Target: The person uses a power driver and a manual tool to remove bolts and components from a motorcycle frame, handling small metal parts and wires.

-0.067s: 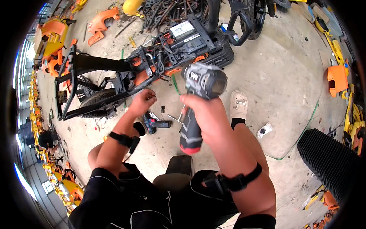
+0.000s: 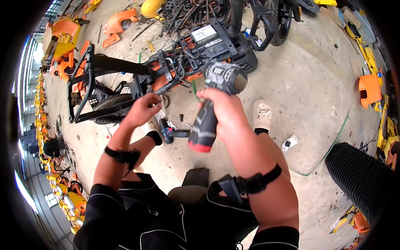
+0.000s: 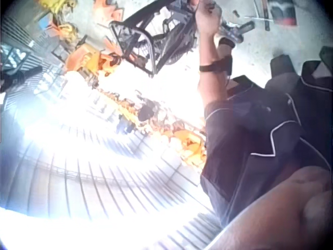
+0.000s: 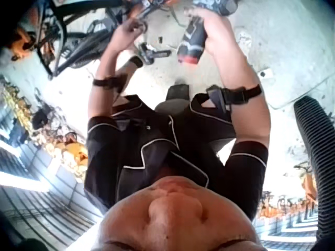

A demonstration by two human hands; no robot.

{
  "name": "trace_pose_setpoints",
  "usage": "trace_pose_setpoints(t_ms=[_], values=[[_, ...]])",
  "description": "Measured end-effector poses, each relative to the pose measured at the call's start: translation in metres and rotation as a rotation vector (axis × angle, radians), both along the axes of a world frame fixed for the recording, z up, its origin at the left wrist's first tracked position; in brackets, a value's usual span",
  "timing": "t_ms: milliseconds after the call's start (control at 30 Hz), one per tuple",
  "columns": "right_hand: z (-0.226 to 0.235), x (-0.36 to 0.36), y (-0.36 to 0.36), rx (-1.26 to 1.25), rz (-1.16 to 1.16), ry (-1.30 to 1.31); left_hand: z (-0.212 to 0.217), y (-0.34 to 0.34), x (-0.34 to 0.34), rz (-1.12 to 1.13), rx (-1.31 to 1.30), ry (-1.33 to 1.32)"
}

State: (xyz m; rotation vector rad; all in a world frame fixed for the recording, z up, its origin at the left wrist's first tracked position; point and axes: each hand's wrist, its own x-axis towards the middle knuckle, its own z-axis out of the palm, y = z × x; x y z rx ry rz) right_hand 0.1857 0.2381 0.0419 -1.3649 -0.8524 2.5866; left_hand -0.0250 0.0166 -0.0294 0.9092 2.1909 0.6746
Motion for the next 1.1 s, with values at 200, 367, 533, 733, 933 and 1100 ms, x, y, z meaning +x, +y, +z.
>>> trace_pose_setpoints(t_ms=[200,367,533,733,933,1100], values=[[-0.012,-0.026,-0.001,0.027,0.076,0.081,0.152,-0.045,0.037,0.173,0.09,-0.386],[-0.014,-0.027,-0.018,0.17,0.487,0.232,0.159,-0.076,0.08,0.401,0.284,-0.443],[-0.013,-0.021,-0.046,0.118,0.67,0.438,0.091,-0.072,0.083,0.584,0.383,-0.404],[-0.017,-0.01,-0.052,0.109,0.723,0.384,0.048,-0.067,0.09,0.712,0.624,-0.593],[-0.019,-0.006,-0.052,0.142,0.748,0.294,0.043,-0.065,0.086,0.689,0.585,-0.577],[-0.017,-0.007,-0.045,0.177,0.759,0.301,0.04,-0.063,0.072,0.584,0.509,-0.55]])
